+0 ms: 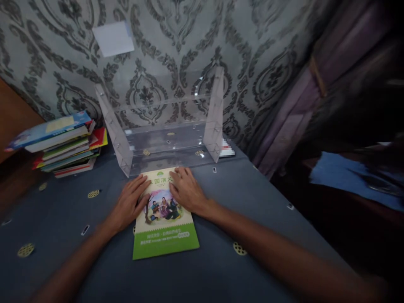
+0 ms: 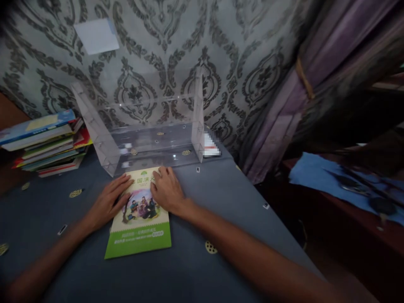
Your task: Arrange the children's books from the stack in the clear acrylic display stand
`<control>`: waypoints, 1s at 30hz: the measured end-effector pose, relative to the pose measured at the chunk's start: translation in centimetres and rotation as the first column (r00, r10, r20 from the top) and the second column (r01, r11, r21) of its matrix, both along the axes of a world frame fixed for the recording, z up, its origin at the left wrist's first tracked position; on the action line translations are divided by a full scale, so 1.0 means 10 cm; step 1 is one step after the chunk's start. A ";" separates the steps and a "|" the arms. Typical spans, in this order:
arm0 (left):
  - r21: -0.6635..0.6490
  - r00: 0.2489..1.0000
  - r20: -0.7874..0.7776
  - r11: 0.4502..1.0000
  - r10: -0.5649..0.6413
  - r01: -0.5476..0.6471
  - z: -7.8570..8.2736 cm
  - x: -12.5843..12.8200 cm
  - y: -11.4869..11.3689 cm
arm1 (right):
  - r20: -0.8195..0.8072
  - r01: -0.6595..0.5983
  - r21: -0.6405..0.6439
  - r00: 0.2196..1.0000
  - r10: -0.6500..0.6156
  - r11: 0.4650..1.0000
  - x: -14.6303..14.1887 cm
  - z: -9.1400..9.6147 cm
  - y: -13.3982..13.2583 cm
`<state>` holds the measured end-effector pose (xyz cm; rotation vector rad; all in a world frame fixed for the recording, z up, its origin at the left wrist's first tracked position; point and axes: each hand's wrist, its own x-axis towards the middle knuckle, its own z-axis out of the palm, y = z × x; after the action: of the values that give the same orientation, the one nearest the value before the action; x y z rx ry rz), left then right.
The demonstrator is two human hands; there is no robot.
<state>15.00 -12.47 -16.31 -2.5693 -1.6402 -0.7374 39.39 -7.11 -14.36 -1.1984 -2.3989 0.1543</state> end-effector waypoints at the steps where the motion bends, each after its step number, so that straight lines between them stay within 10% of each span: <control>1: 0.001 1.000 0.003 1.000 -0.003 0.003 -0.01 0.00 0.00 | 0.005 0.007 -0.007 1.000 -0.007 1.000 0.00 0.01 -0.01; 16: -0.065 0.934 0.143 0.945 0.327 -0.321 0.09 -0.01 0.05 | -0.004 0.012 -0.032 1.000 -0.012 0.999 0.01 0.06 -0.02; 30: -0.031 0.982 0.072 0.984 0.177 -0.175 0.13 0.08 0.09 | 0.008 0.039 -0.038 0.999 -0.039 0.999 0.01 0.09 -0.05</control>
<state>15.82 -11.53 -15.00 -2.3976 -1.8797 -0.8140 39.51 -7.58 -13.44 -1.2642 -2.3876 0.1841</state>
